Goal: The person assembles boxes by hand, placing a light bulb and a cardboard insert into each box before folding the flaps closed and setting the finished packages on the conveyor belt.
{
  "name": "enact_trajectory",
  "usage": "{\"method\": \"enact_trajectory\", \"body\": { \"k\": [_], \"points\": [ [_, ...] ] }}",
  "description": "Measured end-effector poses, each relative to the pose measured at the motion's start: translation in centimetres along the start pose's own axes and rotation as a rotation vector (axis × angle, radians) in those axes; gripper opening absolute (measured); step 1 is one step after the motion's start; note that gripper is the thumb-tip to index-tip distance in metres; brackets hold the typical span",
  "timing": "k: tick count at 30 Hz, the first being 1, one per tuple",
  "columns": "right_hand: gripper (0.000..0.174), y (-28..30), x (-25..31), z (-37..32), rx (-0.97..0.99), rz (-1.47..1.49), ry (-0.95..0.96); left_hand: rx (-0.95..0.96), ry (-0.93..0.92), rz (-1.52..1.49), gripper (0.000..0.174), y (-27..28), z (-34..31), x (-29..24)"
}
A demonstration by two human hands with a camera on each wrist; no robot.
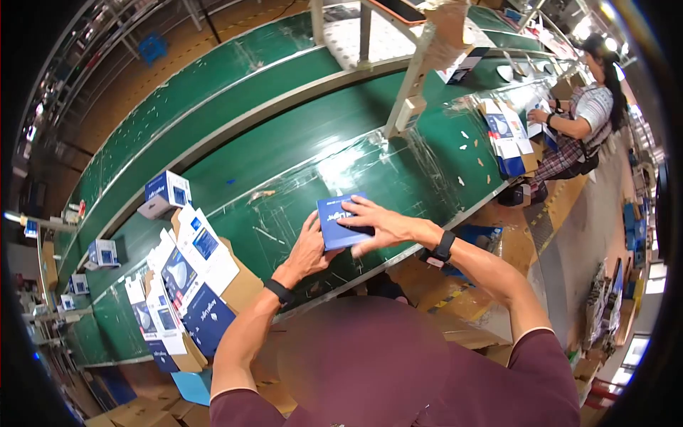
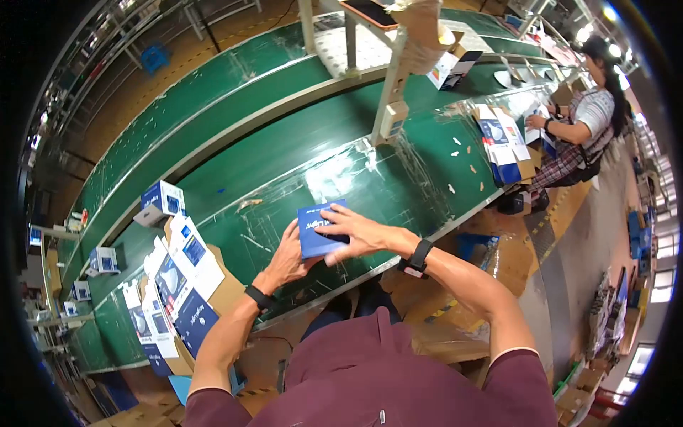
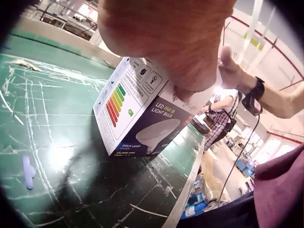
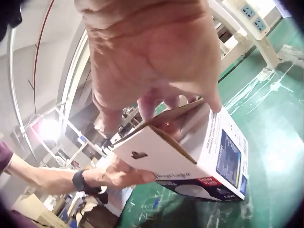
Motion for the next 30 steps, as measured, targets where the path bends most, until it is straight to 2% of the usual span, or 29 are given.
{"method": "enact_trajectory", "body": {
  "k": [1,2,7,10,13,14,16,19,22,23,27,30],
  "points": [
    [0.066,-0.2,0.0,-0.1,0.024,-0.025,-0.031,-0.001,0.014,-0.012,0.042,-0.1,-0.1,-0.3],
    [0.062,0.1,0.0,0.2,0.021,-0.106,-0.016,0.039,0.004,0.020,0.044,0.1,-0.1,-0.3],
    [0.046,0.2,1.0,0.6,-0.029,-0.405,0.162,0.053,-0.013,0.055,0.052,0.1,-0.2,-0.3],
    [0.041,0.0,0.9,0.4,-0.041,-0.436,0.186,0.072,-0.011,0.056,0.056,0.0,-0.4,-0.2],
    [0.035,-0.5,0.1,-0.1,-0.129,-0.389,0.194,-0.200,0.097,-0.087,0.055,-0.5,-1.3,-0.8],
    [0.034,-0.8,0.0,-0.3,-0.160,-0.366,0.187,-0.334,0.210,-0.079,0.050,-0.4,-2.2,-1.8],
    [0.035,-2.1,-0.8,-0.5,-0.211,-0.287,0.127,-0.508,0.469,-0.143,0.054,-2.1,-4.1,-2.1],
    [0.036,-3.9,-1.2,-0.6,-0.237,-0.163,0.055,-0.479,0.395,-0.172,0.061,-3.2,-4.6,-2.2],
    [0.035,-4.4,-1.8,-0.5,-0.248,-0.031,0.054,-0.390,0.285,0.015,0.064,-2.8,-4.4,-1.1],
    [0.041,-4.3,-2.1,-0.7,-0.203,-0.025,0.064,-0.352,0.272,0.056,0.066,-2.6,-4.6,-0.9],
    [0.055,-2.4,-1.5,-1.3,-0.145,-0.162,0.176,-0.383,0.390,-0.132,0.070,-2.2,-4.7,-1.5],
    [0.049,-1.5,-1.2,-0.8,-0.128,-0.299,0.221,-0.372,0.384,-0.117,0.071,-2.2,-4.8,-1.9]
  ]
}}
Point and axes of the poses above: each hand's wrist, its own z-axis towards the middle knuckle, its own y-axis out of the back of the hand, x = y × z, the point moved 3 cm from there along z, towards the middle knuckle, and after that the axes turned 2 degrees about y, right-handed, at the moved point
